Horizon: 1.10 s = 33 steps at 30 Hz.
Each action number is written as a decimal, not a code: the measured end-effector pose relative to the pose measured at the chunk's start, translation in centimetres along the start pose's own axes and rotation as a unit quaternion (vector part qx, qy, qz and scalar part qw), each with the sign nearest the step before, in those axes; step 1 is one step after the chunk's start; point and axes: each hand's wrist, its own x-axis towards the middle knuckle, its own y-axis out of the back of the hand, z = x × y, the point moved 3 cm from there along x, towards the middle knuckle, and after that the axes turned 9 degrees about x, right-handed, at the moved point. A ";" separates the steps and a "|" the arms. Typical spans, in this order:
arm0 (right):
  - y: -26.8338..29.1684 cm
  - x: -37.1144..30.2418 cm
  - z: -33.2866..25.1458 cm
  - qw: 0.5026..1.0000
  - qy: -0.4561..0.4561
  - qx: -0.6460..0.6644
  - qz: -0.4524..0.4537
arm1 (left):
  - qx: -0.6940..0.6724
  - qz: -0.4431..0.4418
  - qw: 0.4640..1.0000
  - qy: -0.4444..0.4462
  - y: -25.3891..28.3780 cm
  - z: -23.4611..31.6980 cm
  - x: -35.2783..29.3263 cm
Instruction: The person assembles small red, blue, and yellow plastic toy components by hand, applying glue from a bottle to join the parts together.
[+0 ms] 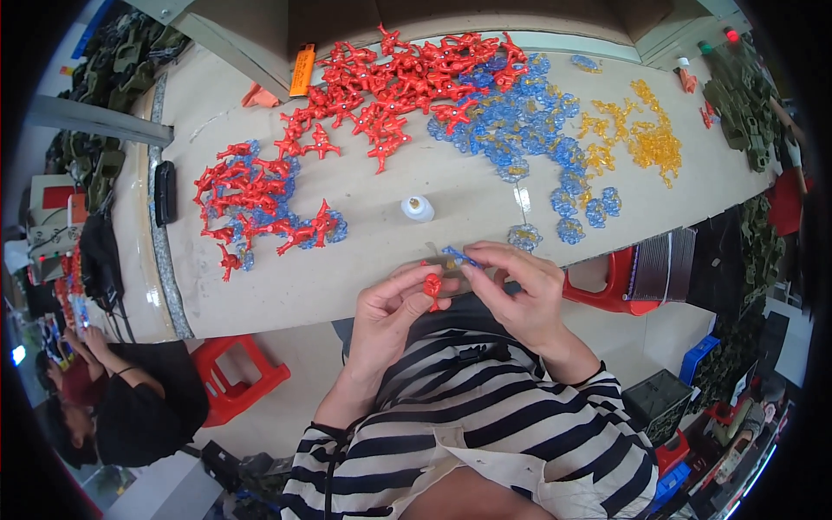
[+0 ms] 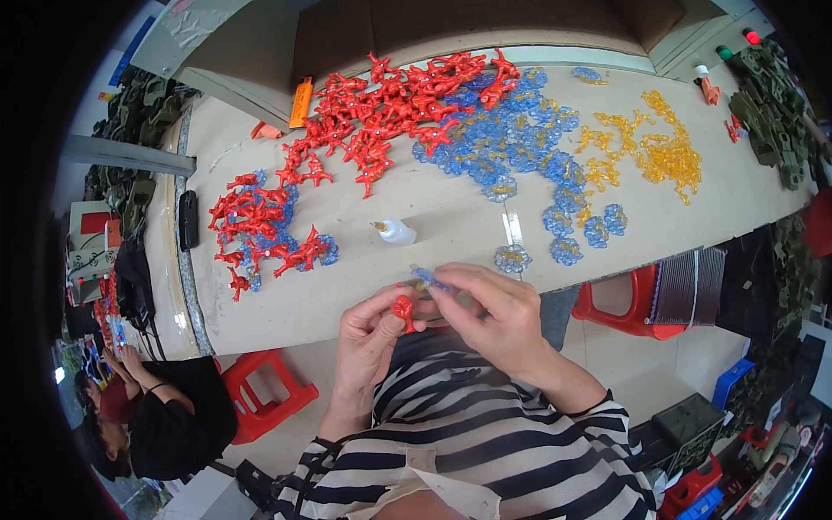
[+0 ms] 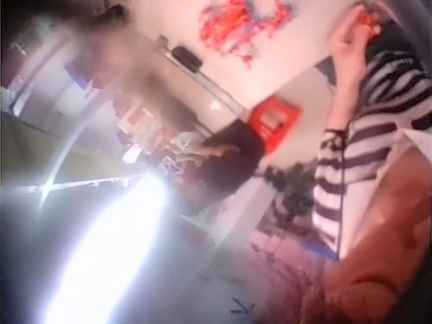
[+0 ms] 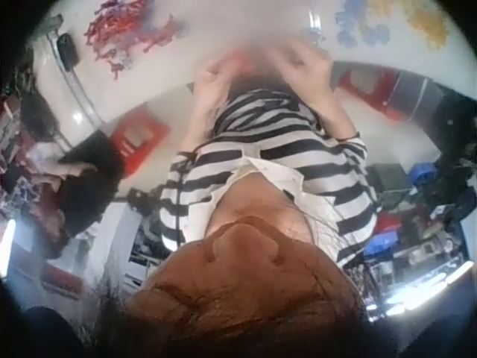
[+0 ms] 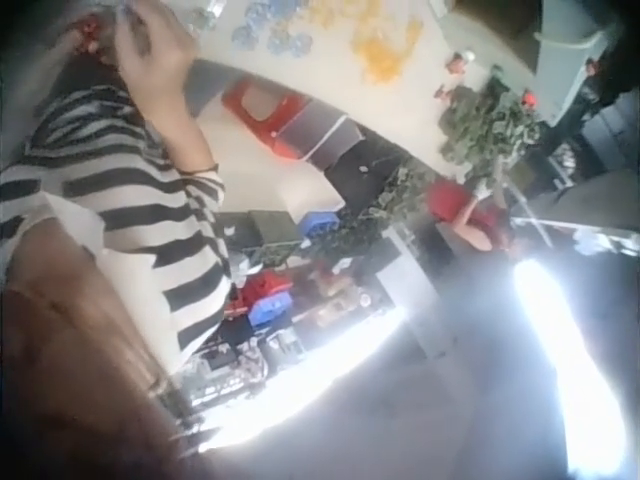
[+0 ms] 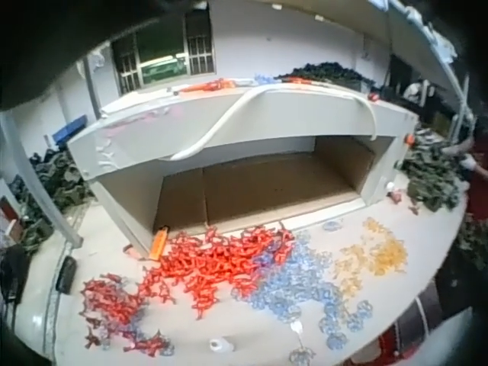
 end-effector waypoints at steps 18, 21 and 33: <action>-0.4 -1.6 2.3 0.926 -0.173 0.336 -0.023 | -0.062 -0.031 0.997 -0.034 -0.2 -0.7 0.1; -0.5 -1.2 2.9 0.868 -0.254 0.422 -0.062 | -0.038 -0.041 0.997 -0.053 0.3 -1.2 0.1; -0.1 -0.6 3.2 0.800 -0.333 0.472 -0.161 | -0.008 -0.081 0.993 -0.080 -0.1 -1.1 0.2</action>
